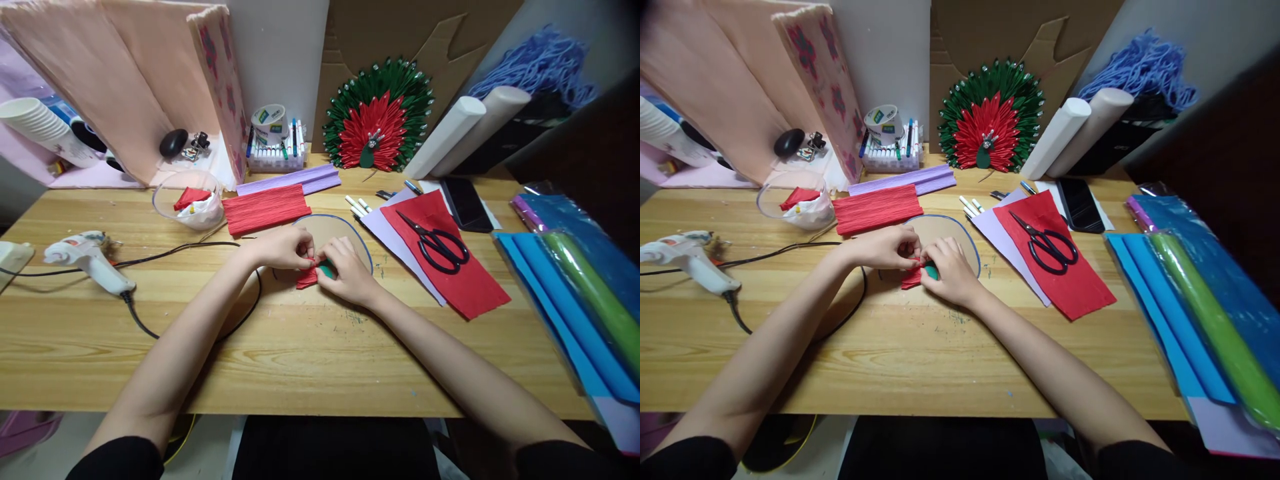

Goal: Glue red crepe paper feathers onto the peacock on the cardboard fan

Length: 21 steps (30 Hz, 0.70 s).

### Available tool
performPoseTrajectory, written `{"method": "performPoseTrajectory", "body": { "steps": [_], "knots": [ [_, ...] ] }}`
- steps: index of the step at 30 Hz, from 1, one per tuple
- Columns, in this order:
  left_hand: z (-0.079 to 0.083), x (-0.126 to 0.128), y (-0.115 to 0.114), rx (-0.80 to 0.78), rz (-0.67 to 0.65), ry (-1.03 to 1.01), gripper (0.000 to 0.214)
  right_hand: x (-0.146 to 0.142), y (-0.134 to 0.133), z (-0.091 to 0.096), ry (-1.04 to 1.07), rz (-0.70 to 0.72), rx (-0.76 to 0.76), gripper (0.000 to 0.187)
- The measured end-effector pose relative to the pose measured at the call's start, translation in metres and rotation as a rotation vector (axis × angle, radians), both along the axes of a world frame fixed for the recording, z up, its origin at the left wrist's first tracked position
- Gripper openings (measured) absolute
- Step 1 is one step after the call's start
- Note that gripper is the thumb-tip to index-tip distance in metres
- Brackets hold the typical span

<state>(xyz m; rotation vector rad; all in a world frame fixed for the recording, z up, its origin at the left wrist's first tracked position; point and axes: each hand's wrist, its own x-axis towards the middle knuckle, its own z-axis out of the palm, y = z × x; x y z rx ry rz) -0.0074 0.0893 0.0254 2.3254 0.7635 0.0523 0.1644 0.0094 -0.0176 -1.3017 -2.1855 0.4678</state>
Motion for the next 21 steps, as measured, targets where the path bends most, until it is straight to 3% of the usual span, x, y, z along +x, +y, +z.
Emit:
{"method": "performPoseTrajectory", "body": {
  "steps": [11, 21],
  "knots": [
    [-0.0074, 0.0006, 0.0015, 0.046, 0.005, -0.012, 0.016, -0.0005, -0.0011, -0.0001, -0.022, 0.010, -0.005, 0.006],
    [-0.0039, -0.0078, 0.0090, -0.133, -0.023, -0.027, 0.020, -0.0021, 0.0009, -0.0018, -0.002, -0.040, -0.001, 0.005]
  ]
}}
